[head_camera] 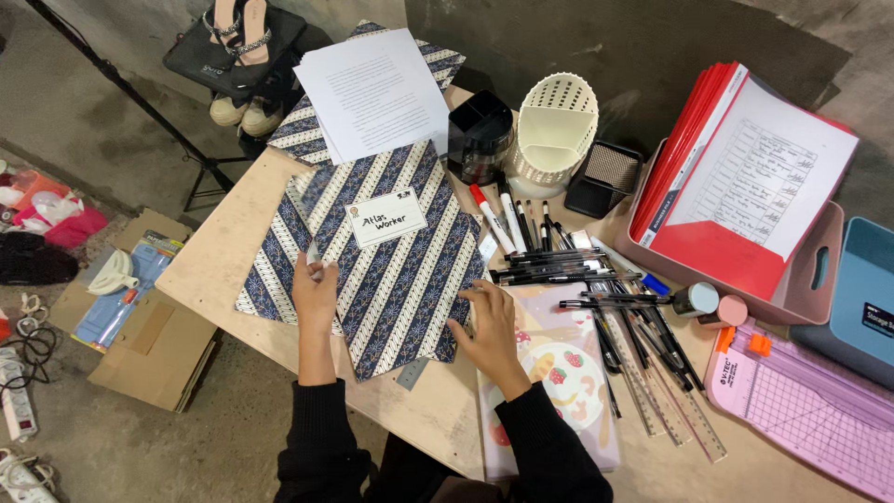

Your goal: The person organizes several documents and a certificate into red and patterned folders, flipping through pages and aligning them by hand.

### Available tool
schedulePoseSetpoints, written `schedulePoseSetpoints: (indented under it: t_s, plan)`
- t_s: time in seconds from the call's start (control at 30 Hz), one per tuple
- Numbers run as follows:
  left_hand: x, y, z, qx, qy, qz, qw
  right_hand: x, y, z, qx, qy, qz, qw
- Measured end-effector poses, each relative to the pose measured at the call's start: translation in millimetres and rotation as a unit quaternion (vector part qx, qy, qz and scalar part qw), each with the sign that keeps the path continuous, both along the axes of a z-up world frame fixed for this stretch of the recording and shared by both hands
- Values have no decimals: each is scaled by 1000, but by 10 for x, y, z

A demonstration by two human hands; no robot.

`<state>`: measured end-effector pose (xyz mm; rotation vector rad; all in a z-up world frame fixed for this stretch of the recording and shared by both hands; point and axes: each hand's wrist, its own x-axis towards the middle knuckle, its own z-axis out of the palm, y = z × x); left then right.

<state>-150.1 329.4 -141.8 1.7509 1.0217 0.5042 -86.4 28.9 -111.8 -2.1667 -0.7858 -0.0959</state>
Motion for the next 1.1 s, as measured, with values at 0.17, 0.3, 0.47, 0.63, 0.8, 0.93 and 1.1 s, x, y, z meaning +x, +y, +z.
schedulePoseSetpoints:
  t_s: [0.17, 0.3, 0.47, 0.63, 0.8, 0.93, 1.1]
  plan:
    - [13, -309, 313, -113, -170, -76, 976, -29, 16, 91, -56, -20, 11, 998]
    - [-113, -524, 604, -79, -195, -95, 973, -14, -12, 16, -49, -13, 2, 999]
    - [-306, -619, 771, -108, -293, -123, 942, 51, -39, -112, -11, 35, -4, 999]
    - [-429, -664, 863, -85, -270, -120, 952, 85, -80, -260, 38, 60, -10, 997]
    - [-557, -615, 964, -79, -317, -121, 938, 99, -69, -334, 2, 106, -19, 994]
    - [-693, -579, 1037, -96, -360, -98, 923, 97, -98, -324, 23, 102, 2, 995]
    - [-953, -526, 1246, -121, -394, -49, 910, 68, -129, -425, 162, 136, 19, 977]
